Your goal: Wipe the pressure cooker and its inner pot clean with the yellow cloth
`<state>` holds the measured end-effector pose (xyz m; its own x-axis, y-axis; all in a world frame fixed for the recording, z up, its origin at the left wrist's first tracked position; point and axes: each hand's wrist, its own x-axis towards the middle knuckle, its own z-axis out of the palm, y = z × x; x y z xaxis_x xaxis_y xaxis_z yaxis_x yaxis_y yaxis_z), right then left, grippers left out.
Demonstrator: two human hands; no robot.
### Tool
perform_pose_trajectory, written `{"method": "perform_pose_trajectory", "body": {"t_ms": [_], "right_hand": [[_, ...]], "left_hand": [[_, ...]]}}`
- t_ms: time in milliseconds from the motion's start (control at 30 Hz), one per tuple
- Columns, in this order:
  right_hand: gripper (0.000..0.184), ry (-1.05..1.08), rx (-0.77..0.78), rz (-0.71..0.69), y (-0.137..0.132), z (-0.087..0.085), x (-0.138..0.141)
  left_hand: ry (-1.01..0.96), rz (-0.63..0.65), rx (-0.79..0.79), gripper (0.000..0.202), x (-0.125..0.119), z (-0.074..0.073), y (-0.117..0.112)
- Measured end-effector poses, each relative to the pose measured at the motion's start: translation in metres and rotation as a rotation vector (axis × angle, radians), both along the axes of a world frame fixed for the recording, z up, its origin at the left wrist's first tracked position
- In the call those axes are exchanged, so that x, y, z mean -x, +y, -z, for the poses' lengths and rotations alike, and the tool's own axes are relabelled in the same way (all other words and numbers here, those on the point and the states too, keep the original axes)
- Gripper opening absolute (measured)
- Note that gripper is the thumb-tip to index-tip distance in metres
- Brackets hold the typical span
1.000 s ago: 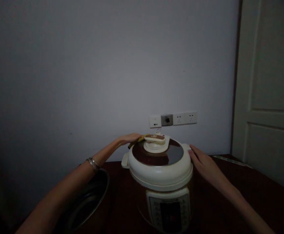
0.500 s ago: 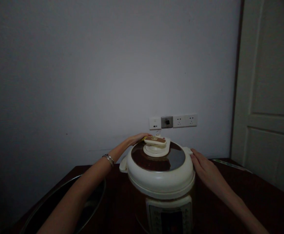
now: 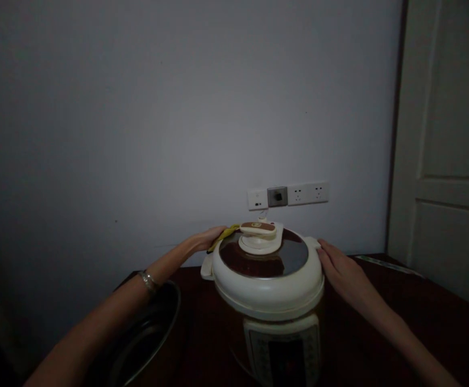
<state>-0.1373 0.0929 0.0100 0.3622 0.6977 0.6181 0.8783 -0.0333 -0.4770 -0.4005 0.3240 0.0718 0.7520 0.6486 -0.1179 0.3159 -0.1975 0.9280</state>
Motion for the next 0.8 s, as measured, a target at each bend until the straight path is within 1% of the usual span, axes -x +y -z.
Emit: {"method": "perform_pose_trajectory", "body": {"t_ms": [67, 133, 233, 300, 367, 500, 533, 600, 667, 767, 800], "right_hand": [[0.060, 0.004, 0.002, -0.002, 0.000, 0.000, 0.000], [0.059, -0.004, -0.008, -0.005, 0.001, 0.001, -0.001], [0.056, -0.022, -0.031, 0.016, 0.003, 0.004, -0.002], [0.055, -0.034, -0.037, 0.024, 0.003, 0.005, -0.002], [0.056, -0.043, -0.034, 0.018, 0.003, 0.005, -0.002], [0.054, -0.046, -0.034, 0.026, 0.002, 0.005, -0.001], [0.053, -0.042, -0.040, 0.027, 0.002, 0.005, -0.001], [0.052, -0.032, -0.050, 0.022, 0.001, 0.004, -0.001], [0.053, -0.021, -0.043, 0.013, 0.000, 0.004, 0.000], [0.055, -0.016, -0.022, -0.002, 0.000, 0.002, 0.000], [0.056, -0.015, -0.017, -0.006, 0.000, 0.002, 0.000]], "left_hand": [[-0.027, -0.020, 0.069, 0.033, 0.013, 0.004, -0.009], [-0.049, -0.038, 0.102, 0.037, 0.020, 0.005, -0.017], [-0.060, -0.027, 0.035, 0.042, 0.019, 0.001, -0.022], [-0.041, 0.007, -0.032, 0.043, 0.009, -0.004, -0.021], [-0.001, 0.038, -0.092, 0.044, -0.008, -0.011, -0.020], [0.014, 0.134, -0.293, 0.039, -0.040, -0.026, -0.024], [0.009, 0.155, -0.329, 0.038, -0.045, -0.029, -0.026], [0.011, 0.168, -0.349, 0.037, -0.049, -0.032, -0.032], [0.003, 0.185, -0.369, 0.037, -0.046, -0.033, -0.037], [-0.044, 0.264, -0.492, 0.041, -0.031, -0.030, -0.042], [-0.053, 0.273, -0.524, 0.043, -0.024, -0.028, -0.044]]}}
